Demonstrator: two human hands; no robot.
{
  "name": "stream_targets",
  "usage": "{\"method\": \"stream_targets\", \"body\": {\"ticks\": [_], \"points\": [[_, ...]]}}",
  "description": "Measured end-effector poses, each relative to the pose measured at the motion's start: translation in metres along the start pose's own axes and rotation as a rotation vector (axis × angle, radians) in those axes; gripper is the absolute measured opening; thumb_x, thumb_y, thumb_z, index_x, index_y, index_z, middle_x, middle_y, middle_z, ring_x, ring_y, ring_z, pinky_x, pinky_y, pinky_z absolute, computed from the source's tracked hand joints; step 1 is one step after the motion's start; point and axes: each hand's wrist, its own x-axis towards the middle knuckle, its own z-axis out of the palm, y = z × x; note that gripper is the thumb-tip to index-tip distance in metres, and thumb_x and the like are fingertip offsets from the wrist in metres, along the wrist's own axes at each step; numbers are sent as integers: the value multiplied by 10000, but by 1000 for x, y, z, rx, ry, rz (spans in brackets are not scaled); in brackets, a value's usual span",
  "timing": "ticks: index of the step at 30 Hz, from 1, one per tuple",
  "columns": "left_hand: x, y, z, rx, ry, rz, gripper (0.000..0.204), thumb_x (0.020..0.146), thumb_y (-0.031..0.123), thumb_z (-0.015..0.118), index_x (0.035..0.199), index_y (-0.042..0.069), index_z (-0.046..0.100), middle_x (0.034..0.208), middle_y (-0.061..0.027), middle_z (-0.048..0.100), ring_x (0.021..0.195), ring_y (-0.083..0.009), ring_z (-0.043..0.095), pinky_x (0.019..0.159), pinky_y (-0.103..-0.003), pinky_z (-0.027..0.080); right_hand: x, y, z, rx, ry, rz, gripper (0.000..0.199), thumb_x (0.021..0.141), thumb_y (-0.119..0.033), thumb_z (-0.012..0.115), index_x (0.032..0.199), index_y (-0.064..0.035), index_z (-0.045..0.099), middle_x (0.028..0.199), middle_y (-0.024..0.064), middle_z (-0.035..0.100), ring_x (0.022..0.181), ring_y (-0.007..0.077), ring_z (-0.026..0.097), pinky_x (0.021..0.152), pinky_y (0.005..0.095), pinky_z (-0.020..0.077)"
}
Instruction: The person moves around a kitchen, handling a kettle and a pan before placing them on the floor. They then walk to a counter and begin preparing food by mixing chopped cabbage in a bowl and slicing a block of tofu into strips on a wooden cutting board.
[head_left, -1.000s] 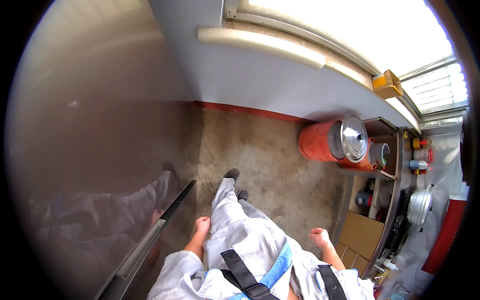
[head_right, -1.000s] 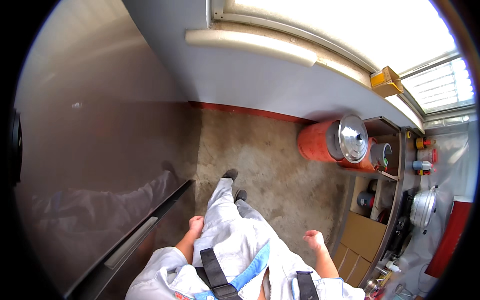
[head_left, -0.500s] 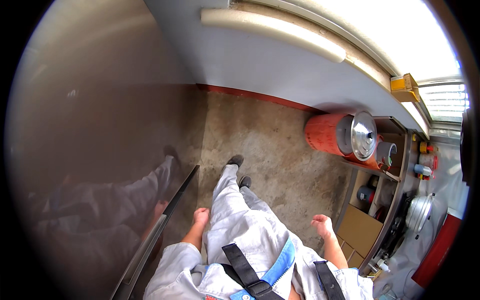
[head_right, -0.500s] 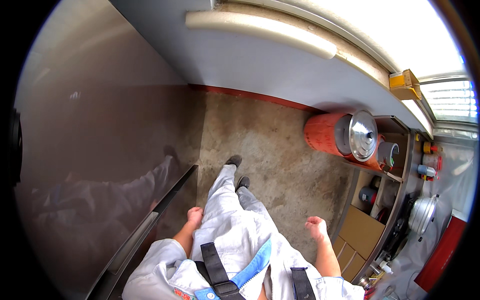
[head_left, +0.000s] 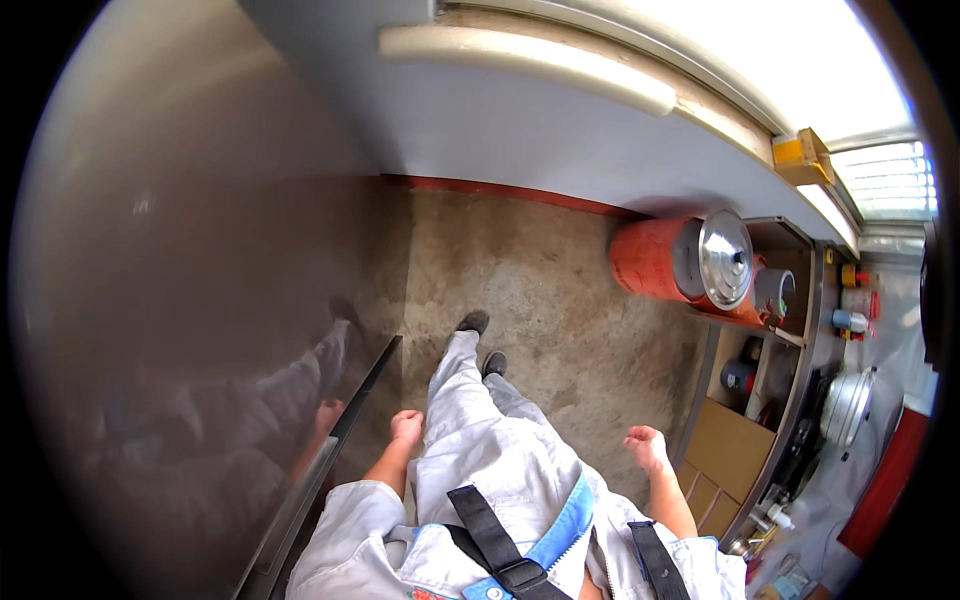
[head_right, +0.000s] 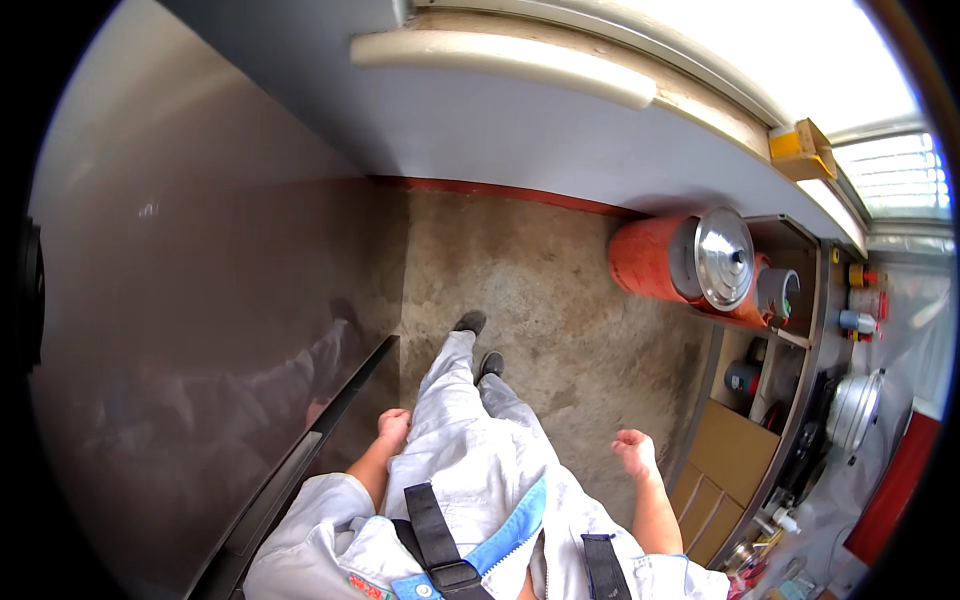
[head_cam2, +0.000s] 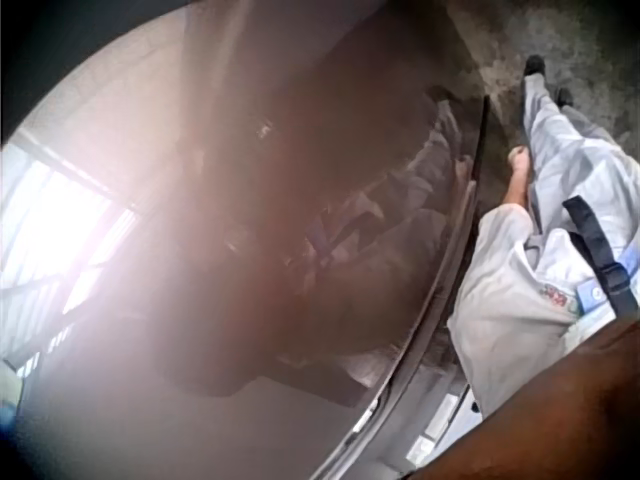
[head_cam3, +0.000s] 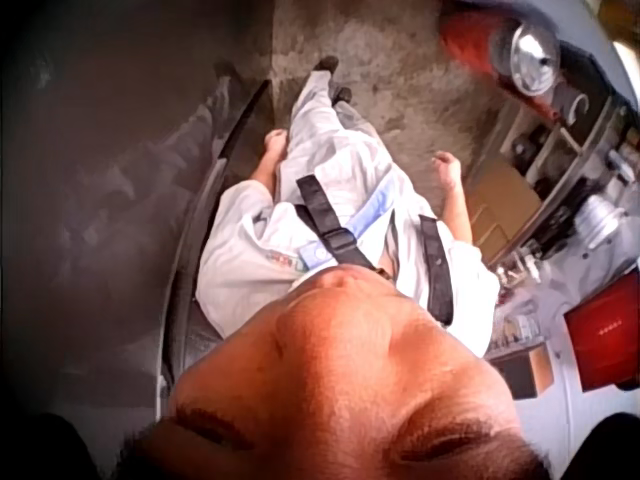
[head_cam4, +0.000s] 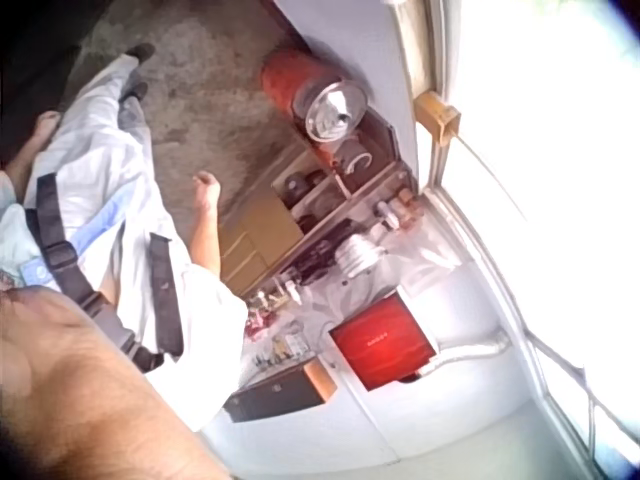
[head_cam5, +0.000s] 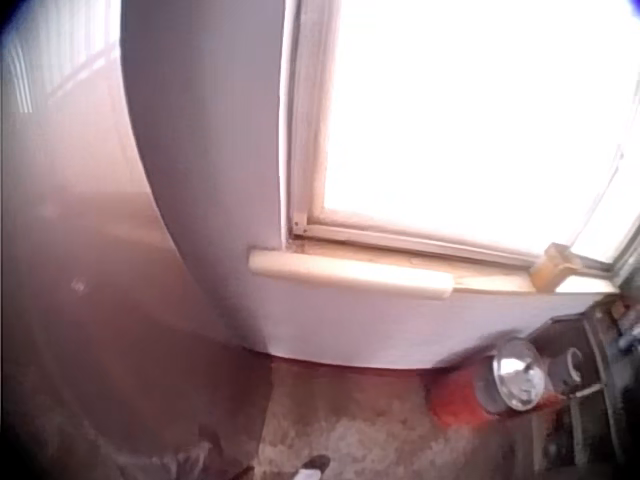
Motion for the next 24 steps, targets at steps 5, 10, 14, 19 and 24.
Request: {"method": "stream_targets", "body": {"ticks": [5,10,14,19,24], "points": [[19,27,-11,198,-64,76,208,822,203,758,947,38,782,918,-85,766,842,-187,709,812,-338,560,-37,25,10,4,73,12,360,843,-134,791,1165,7,715,1056,85,747,964,171,679,870,327,545],[-19,107,13,247,-115,281,121,843,124,739,900,20,768,783,-57,712,631,-168,625,610,-342,528,-70,80,23,194,141,85,389,846,-163,799,1191,-7,713,1107,98,745,1015,182,683,919,334,542],[-12,152,32,285,-250,243,116,841,111,738,920,26,730,754,-52,682,599,-166,600,555,-343,497,-112,151,70,421,203,196,381,828,-143,808,1179,-19,724,1071,82,750,972,168,689,884,323,550],[-12,201,82,657,-158,425,213,810,143,758,973,9,731,905,-110,732,823,-237,684,799,-383,557,-149,275,167,772,311,345,346,793,-113,830,1120,-37,745,974,65,755,866,159,693,784,325,565],[-96,234,156,937,-131,727,226,818,155,743,991,10,743,959,-136,746,897,-250,703,851,-388,560,-185,371,294,1061,341,575,300,762,-54,840,1047,-29,749,878,59,743,741,160,682,661,341,564]]}}
